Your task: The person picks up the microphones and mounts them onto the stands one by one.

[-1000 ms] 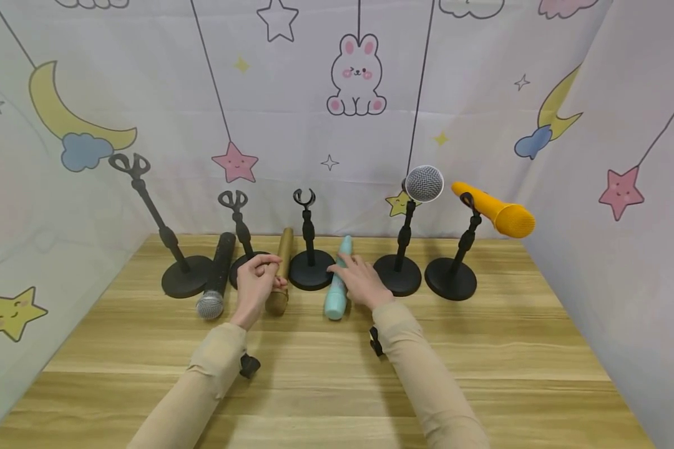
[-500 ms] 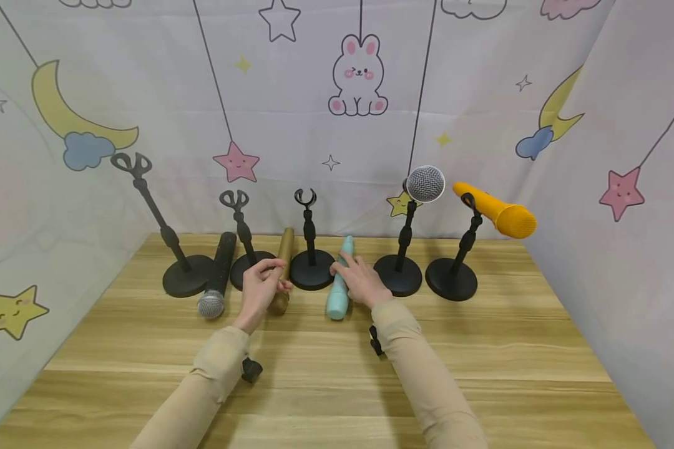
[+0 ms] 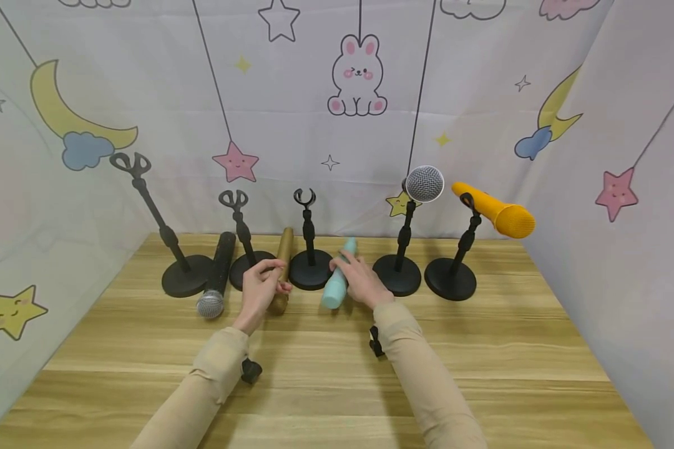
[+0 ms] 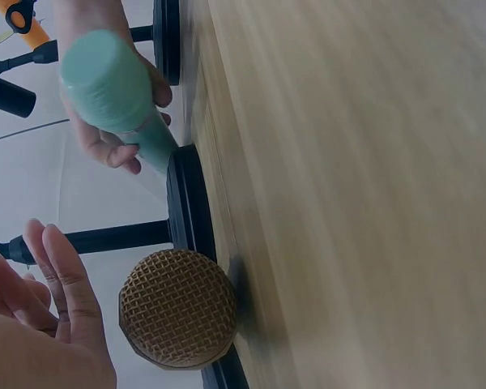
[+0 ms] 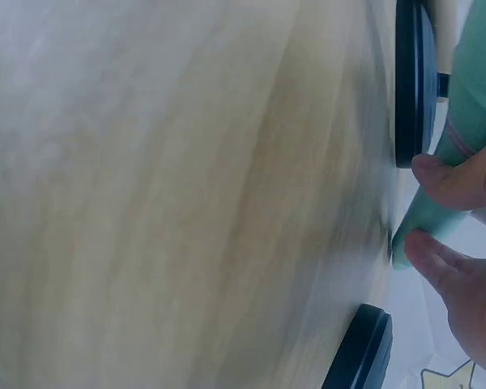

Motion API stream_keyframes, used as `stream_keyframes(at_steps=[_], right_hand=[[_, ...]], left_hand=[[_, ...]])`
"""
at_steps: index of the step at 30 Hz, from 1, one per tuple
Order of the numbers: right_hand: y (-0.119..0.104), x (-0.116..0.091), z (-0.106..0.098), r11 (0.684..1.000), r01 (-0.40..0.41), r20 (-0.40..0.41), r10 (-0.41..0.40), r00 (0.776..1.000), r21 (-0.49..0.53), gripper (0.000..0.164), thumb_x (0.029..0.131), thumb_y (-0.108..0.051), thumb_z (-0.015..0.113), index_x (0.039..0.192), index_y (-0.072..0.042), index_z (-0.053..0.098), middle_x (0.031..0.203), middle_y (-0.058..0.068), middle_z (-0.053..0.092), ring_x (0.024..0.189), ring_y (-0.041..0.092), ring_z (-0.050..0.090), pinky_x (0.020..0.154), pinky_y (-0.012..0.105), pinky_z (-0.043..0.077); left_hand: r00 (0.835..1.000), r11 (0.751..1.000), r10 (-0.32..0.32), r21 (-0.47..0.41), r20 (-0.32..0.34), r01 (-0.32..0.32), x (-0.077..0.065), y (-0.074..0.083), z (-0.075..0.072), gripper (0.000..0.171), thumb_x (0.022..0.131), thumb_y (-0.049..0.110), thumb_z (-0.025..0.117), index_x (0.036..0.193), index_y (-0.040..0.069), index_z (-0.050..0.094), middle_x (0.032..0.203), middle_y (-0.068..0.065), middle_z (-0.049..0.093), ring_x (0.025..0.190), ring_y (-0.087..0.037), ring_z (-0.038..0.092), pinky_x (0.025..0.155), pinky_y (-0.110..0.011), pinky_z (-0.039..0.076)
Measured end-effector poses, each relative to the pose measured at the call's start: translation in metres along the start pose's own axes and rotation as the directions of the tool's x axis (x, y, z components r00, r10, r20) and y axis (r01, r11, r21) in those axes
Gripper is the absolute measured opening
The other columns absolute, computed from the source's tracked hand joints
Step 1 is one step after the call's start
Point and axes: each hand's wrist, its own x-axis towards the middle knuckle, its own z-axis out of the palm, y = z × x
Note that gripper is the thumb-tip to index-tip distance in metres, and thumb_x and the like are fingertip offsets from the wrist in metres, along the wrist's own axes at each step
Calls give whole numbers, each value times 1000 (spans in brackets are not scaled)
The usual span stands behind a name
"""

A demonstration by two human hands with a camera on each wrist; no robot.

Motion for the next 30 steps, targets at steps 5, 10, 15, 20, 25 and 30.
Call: stream_keyframes(at_steps=[5, 10, 15, 20, 25, 30], right_hand=[[3, -1, 1, 993, 61, -121, -49, 992, 99, 44, 86, 13, 69, 122, -8, 56, 149, 25, 46, 133, 51, 49, 102, 67, 44], [2, -3, 0, 977, 98, -251, -48, 967, 188, 52, 81, 13, 75, 124, -8, 54, 130, 16, 59, 126, 41, 57, 101, 63, 48], [1, -4, -2, 963, 79, -321, 8, 947, 258, 54, 81, 16, 71, 124, -12, 54, 127, 14, 61, 124, 39, 60, 102, 62, 48], [0, -5, -1, 948, 36, -373, 90, 923, 317, 54, 83, 18, 65, 128, -11, 54, 128, 16, 62, 124, 39, 60, 103, 60, 48], [-4, -4, -3, 925, 88, -462, 101, 881, 370, 38, 93, 0, 69, 127, -9, 54, 120, 16, 65, 121, 37, 63, 102, 57, 50], [-8, -3, -7, 906, 143, -533, 102, 840, 397, 33, 95, -8, 70, 125, -7, 56, 111, 16, 66, 113, 35, 67, 94, 53, 56]], left_hand=[[1000, 1000, 7, -3, 3, -7, 1, -2, 3, 17, 103, 8, 54, 107, 6, 71, 57, -4, 67, 56, -16, 67, 65, -32, 60], [1000, 1000, -9, 3, 14, 9, 3, -2, 6, 18, 102, 8, 54, 109, 8, 70, 54, 2, 61, 66, -29, 71, 69, -33, 61], [1000, 999, -1, 44, 5, 0, 5, 0, 10, 19, 101, 9, 54, 111, 11, 70, 58, 1, 63, 81, -39, 72, 73, -34, 60], [999, 993, 41, 113, 8, -42, 11, 1, 17, 21, 101, 12, 55, 118, 12, 67, 82, -15, 72, 92, -39, 69, 72, -28, 48], [996, 988, 62, 135, 63, -71, 18, 4, 24, 31, 102, 14, 55, 132, 9, 58, 121, -22, 67, 114, -34, 63, 98, -39, 50], [989, 984, 81, 147, 121, -98, 24, 8, 31, 43, 103, 15, 55, 144, 7, 47, 145, -16, 53, 136, -33, 51, 117, -51, 37]])
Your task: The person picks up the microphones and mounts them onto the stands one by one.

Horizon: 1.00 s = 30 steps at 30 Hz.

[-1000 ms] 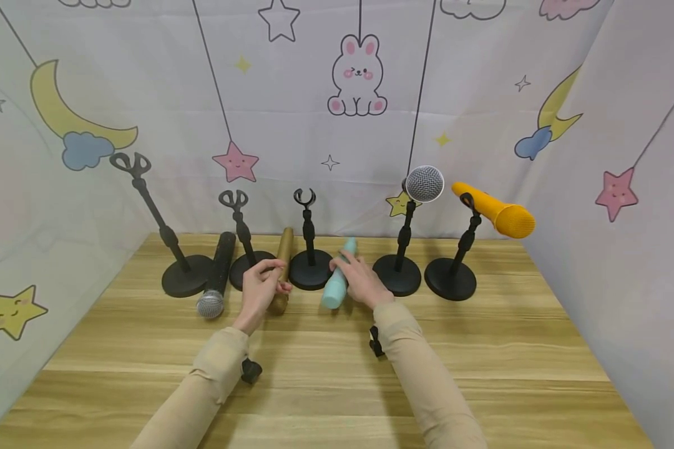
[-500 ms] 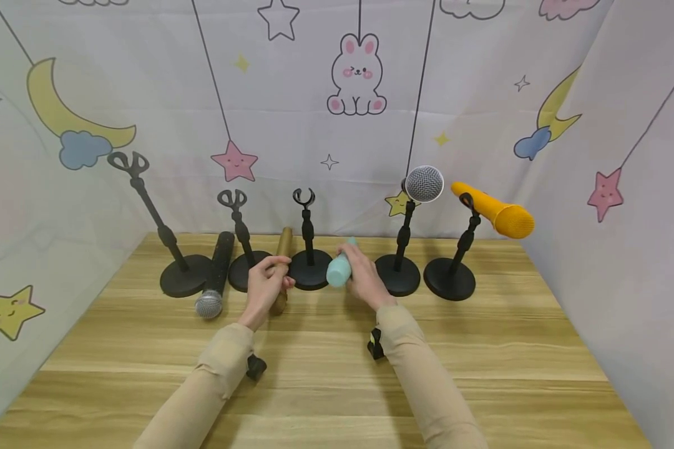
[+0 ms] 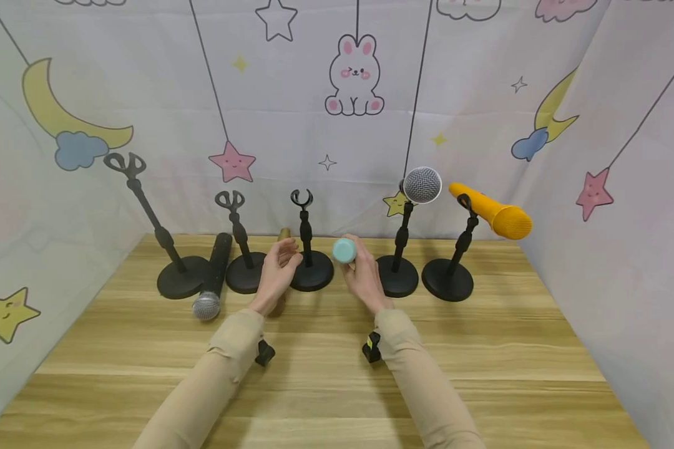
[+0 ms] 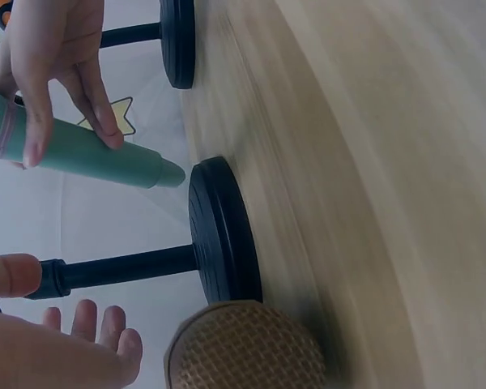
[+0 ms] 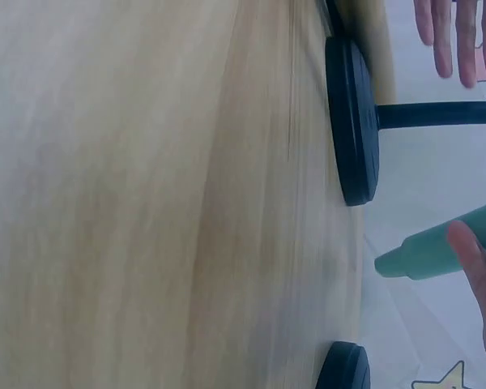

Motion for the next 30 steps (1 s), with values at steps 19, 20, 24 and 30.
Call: stream_keyframes(at_steps=[19, 20, 24, 30], right_hand=[[-5, -1, -1, 998, -19, -120, 26, 992, 63, 36, 97, -15, 69, 129, -2, 59, 114, 21, 68, 104, 36, 71, 82, 46, 61], [-5, -1, -1, 998, -20, -124, 28, 992, 64, 36, 97, -15, 69, 129, -1, 59, 114, 21, 68, 103, 36, 72, 82, 45, 61], [-4, -2, -2, 997, -20, -143, 30, 989, 72, 37, 97, -15, 69, 130, 0, 59, 115, 23, 68, 102, 37, 72, 81, 43, 62], [-5, -3, -4, 996, -32, -151, 45, 988, 86, 38, 97, -14, 68, 131, 1, 59, 119, 24, 67, 105, 38, 71, 81, 45, 61]], left_hand=[[991, 998, 53, 35, 121, -57, 15, 13, 10, 63, 106, 23, 50, 162, 16, 20, 169, -11, 18, 157, -33, 18, 125, -57, 20], [991, 997, 56, 43, 118, -61, 16, 14, 11, 63, 106, 22, 50, 162, 16, 20, 169, -11, 19, 157, -33, 19, 125, -56, 20], [993, 994, 62, 80, 97, -70, 20, 19, 13, 62, 106, 23, 50, 161, 11, 23, 166, -14, 26, 155, -33, 24, 125, -54, 23], [994, 984, 96, 142, 58, -103, 27, 23, 15, 59, 107, 28, 50, 157, 2, 30, 158, -22, 38, 148, -38, 35, 121, -55, 30]])
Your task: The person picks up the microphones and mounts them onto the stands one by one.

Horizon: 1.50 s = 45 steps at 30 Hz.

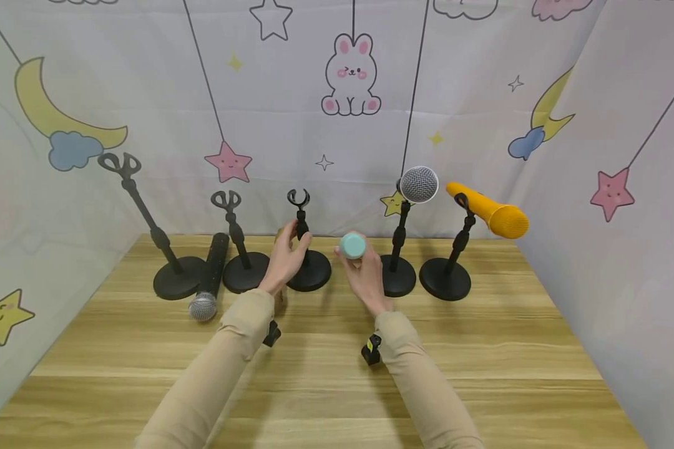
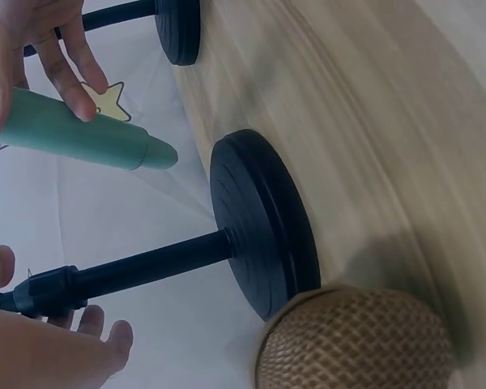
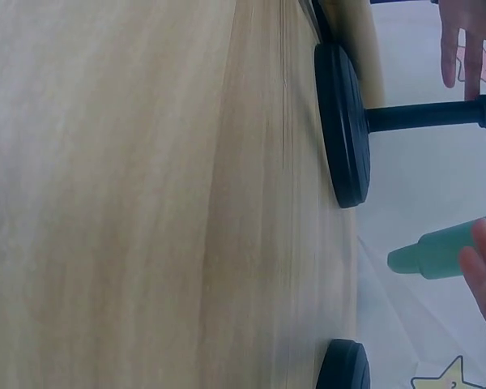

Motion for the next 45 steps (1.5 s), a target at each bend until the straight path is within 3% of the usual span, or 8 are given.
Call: stream_keyframes(at_steps=[8, 14, 21, 29, 32, 36, 40, 45], right_hand=[[-1, -1, -1, 1000, -14, -19, 14, 1000, 10, 38, 97, -14, 69, 131, -1, 59, 122, 24, 67, 106, 38, 70, 78, 44, 61], [-4, -1, -4, 1000, -15, -54, 14, 998, -12, 38, 96, -14, 69, 131, -3, 59, 123, 23, 66, 100, 35, 69, 70, 30, 54], [-9, 1, -8, 999, 33, -104, -33, 994, -2, 39, 95, -9, 69, 131, 0, 59, 122, 26, 67, 90, 31, 66, 69, 28, 49], [-16, 5, -9, 993, 34, -143, -18, 989, 111, 38, 98, -6, 65, 135, -1, 55, 130, 25, 62, 104, 29, 64, 78, 26, 49], [-24, 9, -12, 990, 37, -157, -15, 988, 137, 38, 99, -6, 63, 135, -2, 54, 131, 24, 62, 109, 33, 66, 80, 24, 51], [-36, 15, -15, 982, 60, -189, -26, 982, 179, 38, 98, -3, 63, 135, 0, 53, 133, 22, 62, 116, 37, 66, 84, 19, 53], [-44, 20, -16, 971, 95, -223, -46, 974, 217, 43, 95, 5, 63, 136, 4, 51, 135, 26, 58, 120, 40, 61, 85, 15, 50], [-58, 23, -17, 960, 157, -246, -98, 964, 230, 45, 93, 8, 63, 136, 7, 49, 133, 29, 57, 122, 41, 58, 91, 18, 48]], left_hand=[[999, 998, 44, 38, -27, -43, 0, 1, -1, 52, 109, 25, 47, 152, -1, 38, 154, -24, 43, 138, -41, 45, 114, -53, 40], [987, 985, 147, 102, -68, -140, -3, 1, 3, 36, 108, 20, 49, 133, -4, 57, 126, -25, 62, 121, -40, 59, 105, -51, 48], [971, 966, 227, 141, -68, -216, -10, -2, 5, 35, 106, 18, 52, 131, -6, 59, 126, -25, 64, 120, -39, 62, 103, -47, 51], [942, 917, 335, 235, -16, -322, -19, -4, 9, 30, 107, 25, 50, 117, 3, 67, 113, -17, 73, 110, -33, 69, 96, -45, 55], [936, 891, 352, 296, 26, -343, -24, -3, 10, 28, 108, 27, 49, 110, 5, 66, 97, -13, 73, 91, -29, 72, 81, -41, 58], [927, 850, 362, 373, 97, -371, -32, -1, 10, 25, 108, 27, 48, 101, 7, 59, 79, -7, 63, 65, -19, 60, 59, -31, 48], [914, 815, 375, 414, 155, -405, -38, 1, 11, 23, 109, 26, 47, 100, 7, 56, 74, -4, 56, 59, -13, 52, 54, -25, 41], [890, 787, 420, 417, 178, -455, -45, 2, 13, 22, 109, 23, 46, 99, 6, 55, 74, -4, 56, 58, -13, 51, 53, -23, 39]])
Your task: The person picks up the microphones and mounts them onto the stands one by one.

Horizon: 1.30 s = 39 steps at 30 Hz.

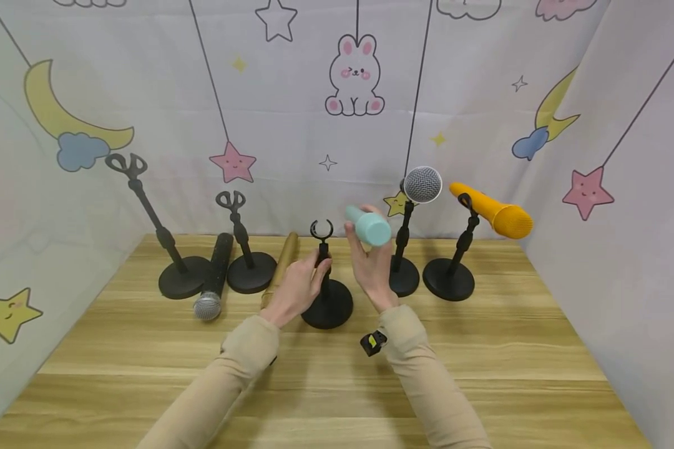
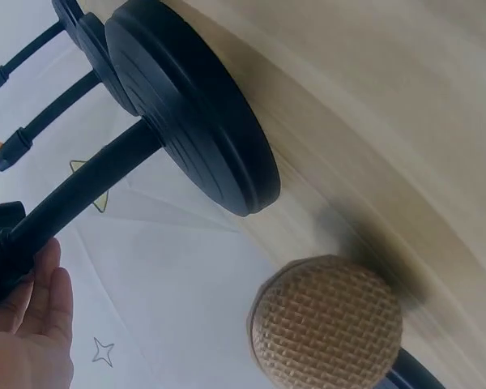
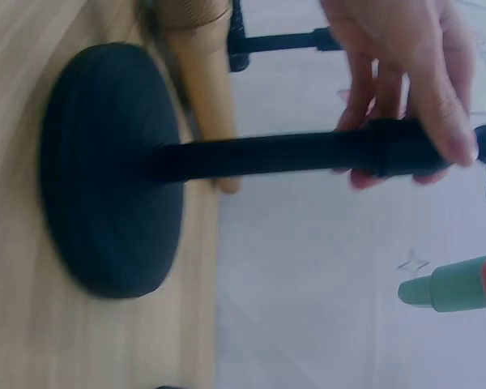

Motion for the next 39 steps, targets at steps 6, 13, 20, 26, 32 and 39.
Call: stream_keyframes(at_steps=[6, 13, 20, 26, 32, 39], right_hand=[[-14, 4, 5, 994, 106, 11, -106, 994, -22, 47, 99, -25, 66, 132, 6, 53, 128, 24, 62, 118, 36, 60, 100, 27, 47], [-23, 7, 13, 980, 195, 41, -194, 980, -31, 44, 97, -18, 69, 131, 6, 55, 125, 27, 62, 116, 41, 62, 102, 35, 48], [-25, 8, 24, 954, 273, 109, -261, 959, -123, 44, 95, -9, 71, 130, 8, 50, 124, 27, 59, 114, 38, 59, 103, 48, 47], [-22, 10, 29, 940, 314, 182, -289, 940, -132, 42, 100, -19, 64, 129, 8, 50, 114, 25, 61, 94, 33, 59, 89, 48, 49], [-11, 11, 30, 953, 297, 212, -279, 937, -58, 69, 96, -48, 64, 132, 10, 48, 117, 29, 59, 103, 37, 59, 94, 51, 48], [-2, 9, 34, 945, 308, 183, -286, 940, -106, 52, 83, -2, 78, 127, 9, 52, 113, 30, 60, 99, 39, 62, 92, 53, 51]], left_hand=[[999, 999, 52, 9, -13, -52, -4, 6, 5, 22, 109, 23, 46, 97, 7, 55, 75, -4, 58, 58, -12, 52, 53, -22, 39], [998, 996, 68, -66, 0, -68, -6, 11, 11, 21, 110, 22, 43, 98, 7, 52, 72, -2, 52, 56, -9, 44, 52, -20, 36], [987, 997, -40, -56, 156, 49, -7, 17, 15, 31, 112, 22, 34, 130, -1, 43, 86, -9, 59, 67, -18, 58, 58, -27, 46], [981, 997, -63, -41, 184, 72, -7, 20, 15, 33, 111, 18, 34, 137, -3, 38, 93, -12, 64, 76, -22, 62, 65, -33, 49], [985, 997, -52, -43, 162, 60, -9, 19, 15, 39, 111, 15, 36, 146, -1, 31, 86, -11, 64, 67, -19, 59, 59, -28, 44], [983, 997, -58, -46, 174, 67, -11, 19, 15, 52, 111, 16, 35, 156, 1, 14, 96, -17, 70, 76, -27, 70, 61, -33, 51]])
